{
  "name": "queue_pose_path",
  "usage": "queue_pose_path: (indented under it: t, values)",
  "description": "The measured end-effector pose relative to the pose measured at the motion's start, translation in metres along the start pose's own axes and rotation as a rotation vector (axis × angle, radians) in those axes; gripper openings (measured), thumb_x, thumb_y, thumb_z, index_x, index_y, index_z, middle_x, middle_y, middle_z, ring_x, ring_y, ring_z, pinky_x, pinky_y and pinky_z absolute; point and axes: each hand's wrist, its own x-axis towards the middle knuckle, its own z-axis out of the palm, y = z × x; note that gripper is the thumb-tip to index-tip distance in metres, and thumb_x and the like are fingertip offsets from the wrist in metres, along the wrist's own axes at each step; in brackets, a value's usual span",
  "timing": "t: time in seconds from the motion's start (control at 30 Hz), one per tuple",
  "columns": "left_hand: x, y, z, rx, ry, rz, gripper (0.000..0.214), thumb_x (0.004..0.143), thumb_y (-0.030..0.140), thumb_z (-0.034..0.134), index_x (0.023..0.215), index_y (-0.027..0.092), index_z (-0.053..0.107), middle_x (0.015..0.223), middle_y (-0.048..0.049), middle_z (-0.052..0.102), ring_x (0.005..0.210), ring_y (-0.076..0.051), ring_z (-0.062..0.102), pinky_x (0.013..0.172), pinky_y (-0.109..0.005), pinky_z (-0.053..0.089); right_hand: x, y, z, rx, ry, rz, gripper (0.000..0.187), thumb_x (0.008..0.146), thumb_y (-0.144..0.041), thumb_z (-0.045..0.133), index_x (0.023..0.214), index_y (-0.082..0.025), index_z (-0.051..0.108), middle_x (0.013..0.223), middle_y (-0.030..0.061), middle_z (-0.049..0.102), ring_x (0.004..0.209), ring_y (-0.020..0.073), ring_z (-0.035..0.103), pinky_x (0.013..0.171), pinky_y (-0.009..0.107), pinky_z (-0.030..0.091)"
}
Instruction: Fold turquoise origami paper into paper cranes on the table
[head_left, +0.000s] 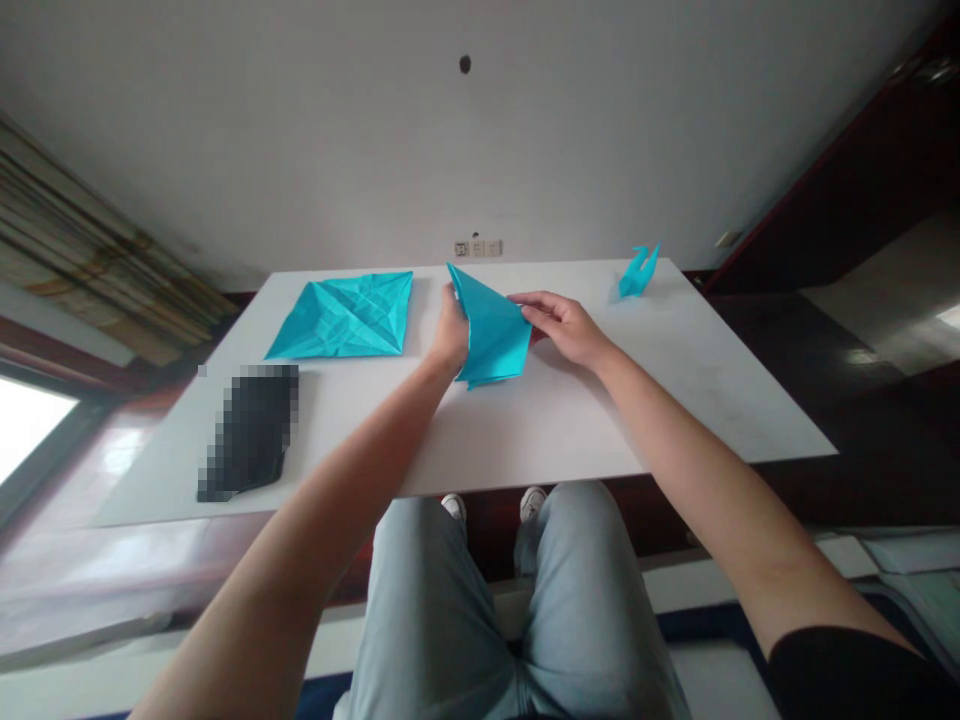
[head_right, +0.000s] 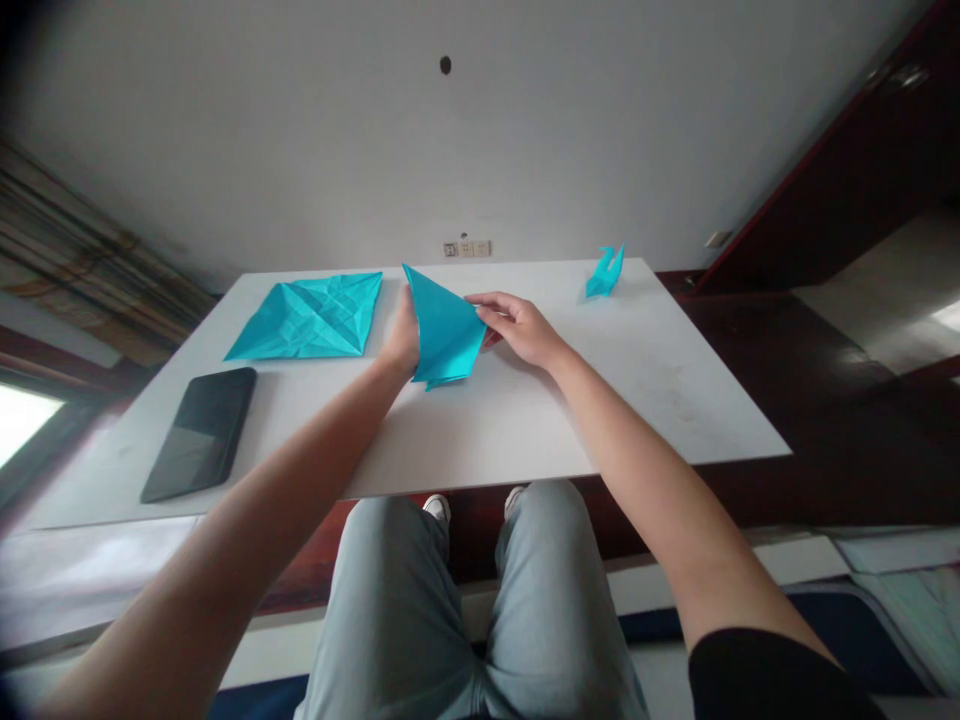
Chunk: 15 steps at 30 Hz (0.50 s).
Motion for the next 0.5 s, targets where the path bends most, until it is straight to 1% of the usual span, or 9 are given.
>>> queue_pose_path:
  t: [0.07, 0.1, 0.13, 0.2, 0.27, 0.33, 0.4, 0.5]
  values:
    - [0.002, -0.003, -0.001, 0.007, 0.129, -0.013, 0.064, 0.087, 0.068, 0.094, 0.127, 0.03, 0.061, 0.122, -0.008, 0.08, 0.138, -0.033, 0.073, 0.113, -0.043, 0.063, 0.0, 0.0, 0.0, 0.066, -0.027, 0.029, 0.068, 0.097, -0.078, 0.085, 0.14, -0.025, 0.084, 0.107, 0.007, 0.086, 0.089, 0.0252, 0.083, 0.086, 0.046, 0.076]
    - [0.002, -0.003, -0.001, 0.014, 0.183, -0.015, 0.065, 0.086, 0.063, 0.097, 0.13, 0.03, 0.062, 0.127, -0.0078, 0.08, 0.14, -0.033, 0.072, 0.117, -0.043, 0.061, 0.0, 0.001, 0.0, 0.094, -0.042, 0.037, 0.066, 0.097, -0.074, 0.086, 0.141, -0.025, 0.084, 0.108, 0.0072, 0.087, 0.09, 0.0256, 0.084, 0.087, 0.047, 0.077]
    - [0.003, -0.003, -0.001, 0.021, 0.202, -0.019, 0.067, 0.085, 0.059, 0.1, 0.132, 0.031, 0.062, 0.13, -0.0077, 0.081, 0.142, -0.033, 0.071, 0.119, -0.042, 0.06, 0.0, 0.002, -0.001, 0.111, -0.054, 0.038, 0.065, 0.096, -0.07, 0.087, 0.143, -0.025, 0.084, 0.109, 0.0072, 0.088, 0.091, 0.0259, 0.085, 0.089, 0.049, 0.077]
    - [0.004, 0.001, -0.002, 0.029, 0.19, -0.034, 0.071, 0.082, 0.053, 0.102, 0.137, 0.031, 0.062, 0.132, -0.0075, 0.082, 0.141, -0.033, 0.072, 0.118, -0.043, 0.06, 0.001, 0.005, -0.003, 0.102, -0.064, 0.026, 0.063, 0.094, -0.058, 0.089, 0.147, -0.025, 0.082, 0.111, 0.0066, 0.09, 0.093, 0.0261, 0.085, 0.093, 0.05, 0.076]
    - [0.005, 0.007, -0.004, 0.032, 0.159, -0.05, 0.069, 0.081, 0.051, 0.102, 0.135, 0.03, 0.064, 0.128, -0.0077, 0.084, 0.137, -0.033, 0.074, 0.113, -0.043, 0.062, 0.002, 0.008, -0.005, 0.062, -0.062, -0.002, 0.064, 0.092, -0.052, 0.09, 0.15, -0.026, 0.081, 0.111, 0.0057, 0.09, 0.094, 0.0257, 0.085, 0.095, 0.05, 0.075]
    - [0.006, 0.012, -0.006, 0.032, 0.124, -0.033, 0.062, 0.079, 0.052, 0.102, 0.126, 0.028, 0.069, 0.123, -0.0081, 0.085, 0.132, -0.033, 0.077, 0.109, -0.042, 0.064, 0.002, 0.009, -0.007, 0.02, -0.05, -0.033, 0.066, 0.09, -0.054, 0.093, 0.148, -0.026, 0.082, 0.112, 0.0059, 0.09, 0.093, 0.0248, 0.083, 0.092, 0.047, 0.074]
    - [0.005, 0.014, -0.007, 0.018, 0.078, -0.006, 0.055, 0.077, 0.052, 0.101, 0.115, 0.025, 0.072, 0.115, -0.0086, 0.086, 0.128, -0.034, 0.079, 0.105, -0.042, 0.065, 0.001, 0.007, -0.007, -0.025, -0.022, -0.062, 0.069, 0.086, -0.059, 0.098, 0.145, -0.026, 0.084, 0.116, 0.007, 0.09, 0.092, 0.0243, 0.081, 0.086, 0.043, 0.072]
    - [0.003, 0.015, -0.008, -0.035, -0.007, -0.006, 0.052, 0.075, 0.054, 0.1, 0.105, 0.022, 0.074, 0.102, -0.0072, 0.086, 0.117, -0.033, 0.082, 0.099, -0.041, 0.067, -0.001, 0.003, -0.007, -0.094, 0.037, -0.093, 0.076, 0.079, -0.064, 0.104, 0.142, -0.027, 0.085, 0.121, 0.0083, 0.088, 0.093, 0.0247, 0.079, 0.079, 0.04, 0.069]
